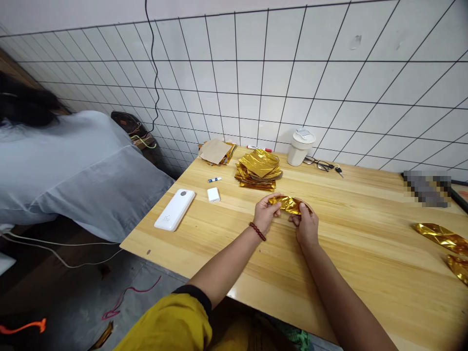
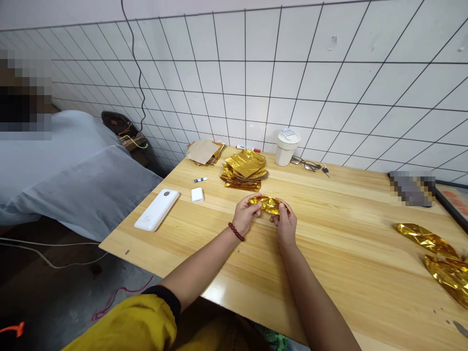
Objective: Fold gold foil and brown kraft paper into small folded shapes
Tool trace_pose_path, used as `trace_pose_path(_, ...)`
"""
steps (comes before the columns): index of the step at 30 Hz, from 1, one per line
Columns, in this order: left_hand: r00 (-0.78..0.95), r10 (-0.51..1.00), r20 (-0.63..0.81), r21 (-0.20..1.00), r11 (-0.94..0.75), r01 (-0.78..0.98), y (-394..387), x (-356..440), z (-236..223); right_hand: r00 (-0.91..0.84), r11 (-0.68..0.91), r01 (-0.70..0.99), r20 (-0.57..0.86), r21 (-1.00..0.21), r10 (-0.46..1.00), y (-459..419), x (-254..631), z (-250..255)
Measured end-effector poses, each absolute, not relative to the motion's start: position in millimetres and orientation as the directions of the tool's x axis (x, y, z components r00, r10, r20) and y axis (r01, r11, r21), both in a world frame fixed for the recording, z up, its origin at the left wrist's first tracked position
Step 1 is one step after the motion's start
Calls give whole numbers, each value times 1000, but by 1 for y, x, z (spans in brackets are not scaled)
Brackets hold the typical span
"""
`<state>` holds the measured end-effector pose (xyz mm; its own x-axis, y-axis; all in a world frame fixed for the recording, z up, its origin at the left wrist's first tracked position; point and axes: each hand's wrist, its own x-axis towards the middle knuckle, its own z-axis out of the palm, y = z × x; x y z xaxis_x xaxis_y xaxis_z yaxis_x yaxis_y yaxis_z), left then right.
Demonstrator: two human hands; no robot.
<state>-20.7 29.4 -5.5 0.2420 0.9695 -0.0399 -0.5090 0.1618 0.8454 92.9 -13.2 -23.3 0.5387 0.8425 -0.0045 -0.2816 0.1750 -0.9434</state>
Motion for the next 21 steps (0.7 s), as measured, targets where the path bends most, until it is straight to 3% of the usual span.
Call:
trace_pose_path(9,331,943,11,915,124,-385,25,-20,-13,573,167,-270,-19,-948,819,-13,94,-25)
trace_pose_path(15,207,976,67,912,24,-409,25,-22,-11,660,221,-245,4,-944,751,-11,93,-23)
trace_pose_path(21,226,974,13,879,96,-468,27,-22,-9,584,190,-136,77,-972,808,-14,94,-25)
